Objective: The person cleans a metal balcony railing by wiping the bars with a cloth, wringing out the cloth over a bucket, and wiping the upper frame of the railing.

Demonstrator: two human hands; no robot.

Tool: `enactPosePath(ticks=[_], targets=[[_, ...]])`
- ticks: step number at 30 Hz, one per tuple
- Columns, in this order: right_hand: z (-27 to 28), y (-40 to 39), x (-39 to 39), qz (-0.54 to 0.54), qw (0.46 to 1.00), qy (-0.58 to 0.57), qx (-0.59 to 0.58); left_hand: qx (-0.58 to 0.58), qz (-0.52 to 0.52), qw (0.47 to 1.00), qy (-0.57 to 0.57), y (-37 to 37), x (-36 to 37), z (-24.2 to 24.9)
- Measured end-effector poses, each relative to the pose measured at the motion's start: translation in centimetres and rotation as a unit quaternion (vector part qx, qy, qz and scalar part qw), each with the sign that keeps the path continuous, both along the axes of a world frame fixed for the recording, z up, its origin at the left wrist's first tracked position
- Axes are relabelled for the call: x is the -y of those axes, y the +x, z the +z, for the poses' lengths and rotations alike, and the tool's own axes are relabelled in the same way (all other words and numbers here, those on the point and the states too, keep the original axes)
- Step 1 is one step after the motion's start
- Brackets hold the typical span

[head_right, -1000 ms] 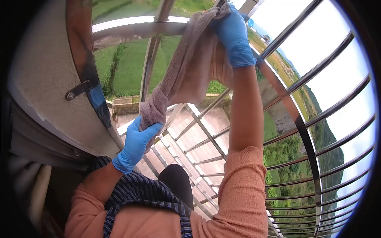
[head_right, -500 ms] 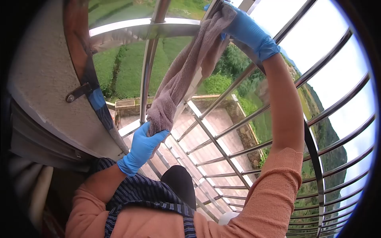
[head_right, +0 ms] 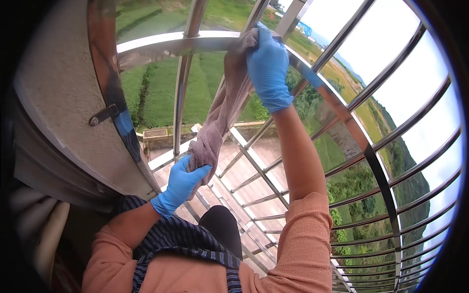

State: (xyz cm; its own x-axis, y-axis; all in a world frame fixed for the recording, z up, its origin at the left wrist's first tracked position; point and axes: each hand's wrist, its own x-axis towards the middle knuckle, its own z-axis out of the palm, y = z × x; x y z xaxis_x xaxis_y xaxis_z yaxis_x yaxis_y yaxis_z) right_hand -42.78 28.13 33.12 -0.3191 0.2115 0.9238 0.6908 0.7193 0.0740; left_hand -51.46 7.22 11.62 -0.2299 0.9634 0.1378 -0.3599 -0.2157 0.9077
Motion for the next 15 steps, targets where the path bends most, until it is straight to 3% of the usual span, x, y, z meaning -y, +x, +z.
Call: enactPosePath(ticks=[2,7,9,11,14,15], targets=[[-0.6,-0.2,-0.2,0.061,0.995,-0.003,-0.084,-0.039,0.005,0.999,-0.038,-0.4,0.3,1.2],[-0.4,-0.7,-0.1,0.065,0.989,0.084,-0.105,0.008,0.029,0.999,0.017,-0.4,0.0,0.9],[-0.3,-0.5,0.5,0.042,0.985,0.158,-0.054,0.007,0.052,0.998,0.039,-0.4,-0.2,0.8],[-0.3,-0.4,1.7,0.035,0.986,0.158,-0.048,-0.014,0.064,0.997,0.037,-0.5,-0.4,0.5],[0.0,-0.5,2.6,0.187,0.98,0.07,-0.013,-0.035,0.07,0.996,0.03,-0.2,-0.3,0.1],[0.5,-0.9,2.4,0.187,0.98,0.068,-0.017,-0.038,0.07,0.996,0.028,-0.1,0.0,0.2]])
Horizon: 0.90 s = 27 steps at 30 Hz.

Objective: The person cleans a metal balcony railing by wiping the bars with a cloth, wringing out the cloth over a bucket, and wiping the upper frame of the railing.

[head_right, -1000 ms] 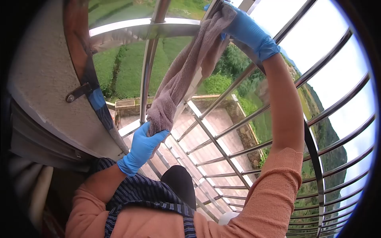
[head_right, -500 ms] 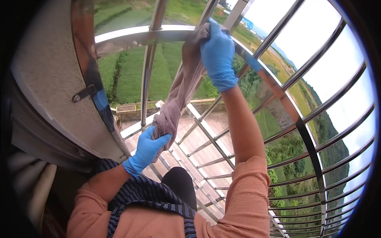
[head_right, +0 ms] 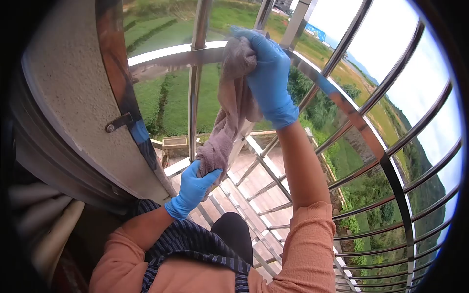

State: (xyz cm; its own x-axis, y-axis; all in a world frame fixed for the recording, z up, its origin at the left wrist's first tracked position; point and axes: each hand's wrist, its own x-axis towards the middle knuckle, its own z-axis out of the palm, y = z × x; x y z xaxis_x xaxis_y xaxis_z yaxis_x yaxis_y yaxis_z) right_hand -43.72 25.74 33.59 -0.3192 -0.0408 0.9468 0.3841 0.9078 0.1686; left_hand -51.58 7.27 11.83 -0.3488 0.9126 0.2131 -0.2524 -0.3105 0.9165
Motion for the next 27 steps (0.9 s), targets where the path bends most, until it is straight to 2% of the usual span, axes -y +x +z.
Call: enactPosePath(ticks=[1,2,4,6,7,9,10,12,14,17,19,25,27], targets=[[0.6,-0.6,0.0,0.125,0.988,-0.09,0.028,-0.011,0.001,1.0,-0.016,0.0,0.3,0.4],[1.2,-1.2,0.2,0.248,0.951,-0.177,0.057,-0.021,0.003,0.999,-0.032,0.1,0.4,0.7],[2.3,-2.0,1.5,0.262,0.941,-0.2,0.078,-0.026,0.007,0.999,-0.033,0.0,0.6,0.7],[2.9,-2.3,2.0,0.1,0.978,-0.122,0.134,-0.059,-0.005,0.998,0.01,0.1,0.4,0.1],[3.2,-2.4,3.0,0.083,0.984,-0.105,0.119,-0.053,-0.004,0.999,0.011,0.1,0.1,-0.1],[2.2,-2.4,3.4,0.089,0.987,-0.087,0.097,-0.134,0.063,0.983,0.11,0.2,-0.3,-0.3],[1.8,-2.3,3.4,0.098,0.991,-0.065,0.072,-0.129,0.062,0.984,0.11,0.3,-0.2,-0.1],[1.0,-2.7,2.8,0.1,0.994,-0.02,0.047,-0.1,0.021,0.994,0.035,0.1,0.4,0.5],[0.8,-3.0,2.4,0.107,0.994,0.026,0.017,-0.124,0.041,0.99,0.055,0.0,0.3,0.1],[1.0,-2.6,2.7,0.067,0.995,0.064,0.043,-0.156,0.075,0.981,0.083,0.2,0.2,0.2],[1.2,-2.6,2.9,0.033,0.988,0.139,0.051,-0.162,0.092,0.978,0.091,0.4,0.2,0.4],[1.3,-2.8,3.9,0.02,0.983,0.169,0.069,-0.145,0.094,0.98,0.102,0.5,0.2,0.2],[1.6,-3.9,5.5,0.033,0.984,0.159,0.078,-0.175,0.106,0.973,0.106,0.4,0.2,0.2]])
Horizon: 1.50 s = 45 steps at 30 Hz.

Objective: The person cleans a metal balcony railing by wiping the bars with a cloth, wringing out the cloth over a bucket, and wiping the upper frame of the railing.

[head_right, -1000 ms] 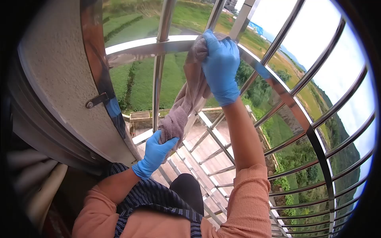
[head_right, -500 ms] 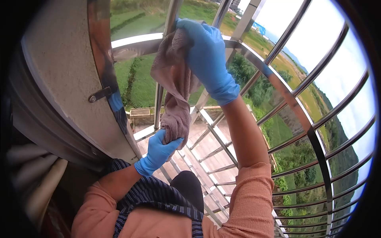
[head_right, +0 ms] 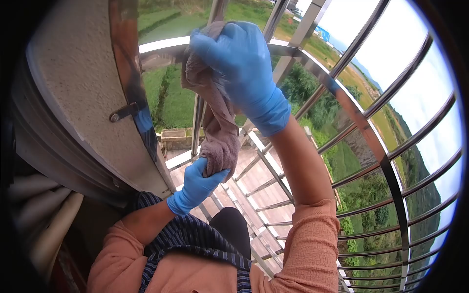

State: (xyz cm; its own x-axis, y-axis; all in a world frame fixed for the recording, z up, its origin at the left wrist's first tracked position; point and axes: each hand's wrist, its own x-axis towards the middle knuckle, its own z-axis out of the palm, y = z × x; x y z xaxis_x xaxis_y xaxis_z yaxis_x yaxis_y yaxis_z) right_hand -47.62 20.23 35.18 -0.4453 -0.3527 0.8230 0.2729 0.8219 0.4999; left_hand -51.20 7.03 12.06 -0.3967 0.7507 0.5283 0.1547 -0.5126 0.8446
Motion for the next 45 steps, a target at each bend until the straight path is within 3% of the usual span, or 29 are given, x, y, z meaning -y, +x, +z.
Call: enactPosePath(ticks=[2,5,7,9,11,13,14,15,17,23,25,26,27,29,31,33,37,39,41,43,45], targets=[[0.7,-0.8,0.2,0.048,0.995,-0.083,0.024,0.011,-0.008,1.0,0.005,0.1,0.0,0.2],[0.7,-0.8,-0.4,0.03,0.994,-0.096,0.037,-0.006,-0.002,1.0,-0.011,0.0,0.5,0.6],[0.3,-0.6,-2.2,0.059,0.997,-0.046,0.033,0.0,0.005,1.0,-0.025,-0.2,0.3,0.0],[0.3,1.1,-3.0,0.149,0.968,-0.176,0.102,0.029,-0.011,0.999,-0.011,-0.1,0.1,0.2],[0.7,1.7,-3.4,0.131,0.963,-0.195,0.133,0.066,-0.042,0.996,-0.037,0.2,0.0,-0.1],[1.0,1.4,-2.7,0.221,0.954,-0.174,0.102,0.064,-0.053,0.995,-0.052,0.4,0.9,-0.2],[0.6,2.1,-3.6,0.249,0.92,-0.28,0.116,0.061,-0.054,0.995,-0.055,0.3,0.9,0.2],[0.6,2.7,-4.5,0.252,0.921,-0.274,0.118,0.06,-0.054,0.995,-0.054,0.1,0.8,0.5],[0.7,4.1,-6.0,0.141,0.926,-0.335,0.099,0.05,-0.04,0.998,-0.017,0.2,0.6,0.1],[1.7,3.1,-5.2,0.241,0.864,-0.44,0.037,0.033,-0.049,0.998,-0.031,0.4,0.4,-0.8],[2.4,1.1,-5.1,0.119,0.897,-0.421,0.069,0.009,-0.049,0.998,-0.039,0.1,0.7,-0.7],[3.1,1.1,-4.3,0.051,0.881,-0.452,0.127,-0.015,-0.054,0.997,-0.046,0.0,0.9,-0.5],[3.6,0.7,-4.4,0.051,0.88,-0.454,0.127,-0.015,-0.054,0.997,-0.048,0.0,1.0,-0.2],[4.5,-0.1,-5.1,-0.071,0.906,-0.366,0.198,0.002,-0.064,0.998,-0.026,-0.1,1.0,0.4],[4.7,0.1,-3.7,-0.023,0.908,-0.373,0.188,0.003,-0.04,0.999,-0.026,0.0,0.6,0.1],[5.3,0.3,-2.4,-0.139,0.919,-0.317,0.189,0.004,-0.017,0.999,-0.028,-0.1,0.5,-0.1],[6.0,-0.5,0.3,-0.183,0.883,-0.384,0.197,0.047,-0.043,0.997,-0.031,-0.2,0.6,0.8],[5.9,-0.7,2.4,-0.035,0.8,-0.589,0.106,0.052,-0.067,0.994,-0.073,-0.4,0.9,0.4],[5.6,-0.9,3.5,-0.039,0.828,-0.558,0.038,0.146,-0.1,0.976,-0.129,0.3,1.6,1.5],[4.2,-2.0,2.9,-0.089,0.872,-0.479,-0.046,0.084,-0.093,0.99,-0.071,0.5,1.4,1.0],[2.7,-2.6,0.6,-0.065,0.863,-0.499,-0.045,0.111,-0.083,0.989,-0.048,0.7,1.6,1.4]])
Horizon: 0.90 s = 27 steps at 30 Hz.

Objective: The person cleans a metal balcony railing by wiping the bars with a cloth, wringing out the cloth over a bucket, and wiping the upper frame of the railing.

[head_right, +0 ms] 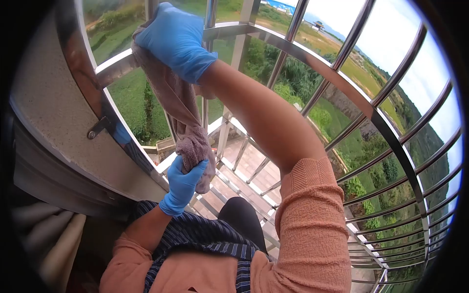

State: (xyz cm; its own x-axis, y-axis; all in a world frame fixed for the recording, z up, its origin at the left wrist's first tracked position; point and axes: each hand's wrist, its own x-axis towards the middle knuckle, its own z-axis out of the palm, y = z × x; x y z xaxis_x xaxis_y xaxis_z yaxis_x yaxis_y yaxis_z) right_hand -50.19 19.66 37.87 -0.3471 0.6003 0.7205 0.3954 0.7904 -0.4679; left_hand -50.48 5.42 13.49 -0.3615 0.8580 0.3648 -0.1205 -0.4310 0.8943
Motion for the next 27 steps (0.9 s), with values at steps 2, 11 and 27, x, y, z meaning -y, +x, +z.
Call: enactPosePath(ticks=[2,11,27], targets=[[0.2,0.3,-0.4,0.007,1.0,0.007,0.018,-0.017,0.01,1.0,0.018,-0.1,-0.5,-0.3],[-1.7,2.8,-2.6,0.093,0.988,0.121,0.028,0.007,-0.002,1.0,0.012,-0.3,-1.2,-1.4],[-9.9,2.7,0.3,0.259,0.863,-0.098,-0.422,-0.068,0.057,0.996,0.024,-0.5,-1.7,-2.9]])
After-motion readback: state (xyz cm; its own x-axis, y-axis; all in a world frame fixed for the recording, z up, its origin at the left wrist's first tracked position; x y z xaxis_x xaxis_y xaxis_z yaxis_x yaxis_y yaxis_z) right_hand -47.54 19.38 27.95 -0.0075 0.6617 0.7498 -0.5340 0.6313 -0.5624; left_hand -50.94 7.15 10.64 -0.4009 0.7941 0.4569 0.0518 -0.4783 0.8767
